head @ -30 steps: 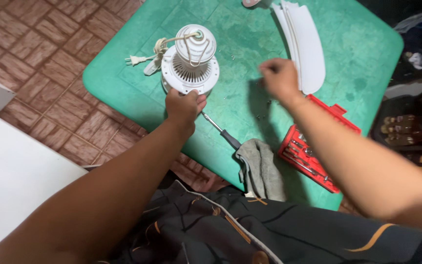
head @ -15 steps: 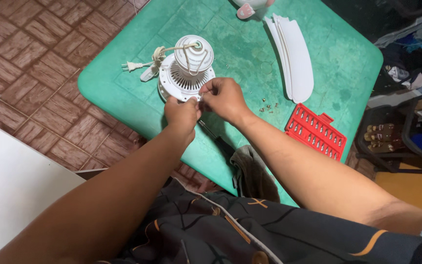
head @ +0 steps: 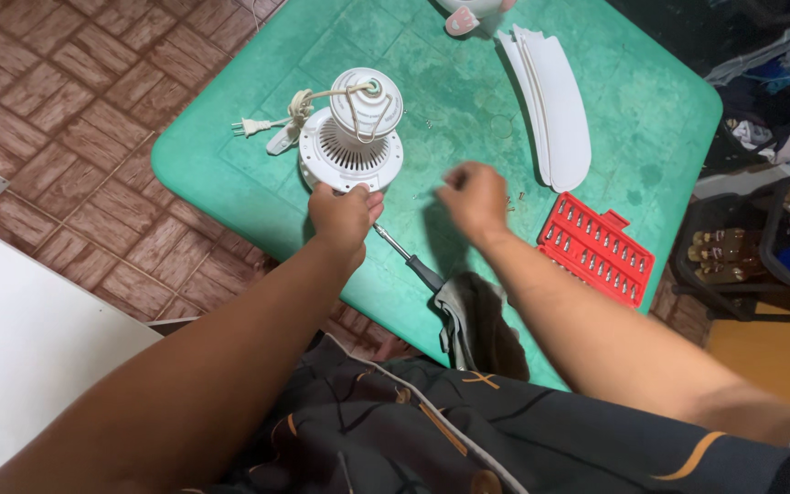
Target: The person disassembles a small white desk fan on a green table, separating the front grille and rear cover from the motor housing and setting the blade guard aside. They handle the fan body, align the covers, and work on fasteners near the base with a screwdriver from a red socket kit.
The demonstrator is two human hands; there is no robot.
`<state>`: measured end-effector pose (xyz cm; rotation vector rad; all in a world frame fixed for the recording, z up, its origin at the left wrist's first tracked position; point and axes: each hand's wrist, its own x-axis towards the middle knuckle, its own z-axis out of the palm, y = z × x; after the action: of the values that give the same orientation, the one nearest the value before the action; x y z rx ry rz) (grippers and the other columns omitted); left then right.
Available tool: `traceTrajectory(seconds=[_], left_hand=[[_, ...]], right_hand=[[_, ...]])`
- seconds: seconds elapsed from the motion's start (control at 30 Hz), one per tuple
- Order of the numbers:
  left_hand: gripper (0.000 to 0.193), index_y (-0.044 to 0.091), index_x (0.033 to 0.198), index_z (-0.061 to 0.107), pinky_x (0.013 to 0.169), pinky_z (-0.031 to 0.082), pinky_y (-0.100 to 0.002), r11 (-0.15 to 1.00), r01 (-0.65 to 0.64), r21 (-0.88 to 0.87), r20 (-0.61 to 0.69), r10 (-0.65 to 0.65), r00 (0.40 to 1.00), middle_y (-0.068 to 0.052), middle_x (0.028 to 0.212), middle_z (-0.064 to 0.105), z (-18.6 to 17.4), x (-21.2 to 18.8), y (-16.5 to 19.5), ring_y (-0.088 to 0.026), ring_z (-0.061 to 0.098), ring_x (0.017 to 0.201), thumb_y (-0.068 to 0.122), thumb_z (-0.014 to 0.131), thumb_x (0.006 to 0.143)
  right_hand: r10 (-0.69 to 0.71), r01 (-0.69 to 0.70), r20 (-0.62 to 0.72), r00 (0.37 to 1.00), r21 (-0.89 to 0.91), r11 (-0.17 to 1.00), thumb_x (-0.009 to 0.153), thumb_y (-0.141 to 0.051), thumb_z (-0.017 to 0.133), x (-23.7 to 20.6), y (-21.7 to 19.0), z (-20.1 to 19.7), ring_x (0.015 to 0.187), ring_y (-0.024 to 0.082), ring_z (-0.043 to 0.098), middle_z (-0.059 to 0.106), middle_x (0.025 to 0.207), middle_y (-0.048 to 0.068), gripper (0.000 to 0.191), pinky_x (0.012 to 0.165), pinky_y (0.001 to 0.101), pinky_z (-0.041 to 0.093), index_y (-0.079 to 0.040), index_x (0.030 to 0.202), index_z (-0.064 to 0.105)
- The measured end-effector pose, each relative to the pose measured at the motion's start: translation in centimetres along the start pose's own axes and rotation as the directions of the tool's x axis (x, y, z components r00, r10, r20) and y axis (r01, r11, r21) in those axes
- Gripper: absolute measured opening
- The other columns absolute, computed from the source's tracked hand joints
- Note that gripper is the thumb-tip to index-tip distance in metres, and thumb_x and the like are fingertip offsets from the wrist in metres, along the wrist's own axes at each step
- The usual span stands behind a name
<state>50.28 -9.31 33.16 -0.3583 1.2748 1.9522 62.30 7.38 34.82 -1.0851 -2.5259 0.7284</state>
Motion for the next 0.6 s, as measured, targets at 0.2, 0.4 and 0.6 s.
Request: traceTrajectory(seconds=[0.2,0.4,0.6], left_hand=[[0.034,-0.006,0.123,0.043,0.089,0.064,-0.041,1.0,0.01,0.028,-0.011,-0.01,1.0,-0.021,0.12,0.061,0.2,-0.1,0.2,-0.032,0.073,0.1,-0.004,0.057,0.092],[0.033,-0.005,0.122,0.044,0.087,0.065,-0.039,1.0,0.0,0.028,0.012,0.0,1.0,-0.02,0.12,0.061,-0.2,-0.4,0.0,-0.031,0.073,0.099,-0.003,0.059,0.092],[0.033,-0.003,0.121,0.045,0.085,0.064,-0.039,1.0,-0.011,0.026,0.022,0.01,1.0,-0.018,0.119,0.062,-0.6,0.0,-0.2,-0.03,0.073,0.098,-0.003,0.059,0.091]], right_hand=[[0.096,-0.071,0.094,0.991,-0.241,0.968,0.08,-0.016,0.077,-2.0,8.2,-1.3,0.073,0.032,0.07,0.072,0.079,0.015,0.011,0.072,0.0415,0.055,-0.005,0.083,0.078],[0.138,-0.138,0.053,0.989,-0.007,0.99,0.078,-0.015,0.075,-3.1,7.8,-1.4,0.071,0.022,0.072,0.074,0.078,0.01,0.014,0.071,0.0357,0.056,-0.006,0.088,0.078],[0.135,-0.16,0.099,0.986,0.322,0.933,0.085,-0.012,0.071,-1.9,0.1,-0.6,0.066,0.014,0.069,0.074,0.077,0.008,0.015,0.064,0.0295,0.055,-0.004,0.096,0.077]])
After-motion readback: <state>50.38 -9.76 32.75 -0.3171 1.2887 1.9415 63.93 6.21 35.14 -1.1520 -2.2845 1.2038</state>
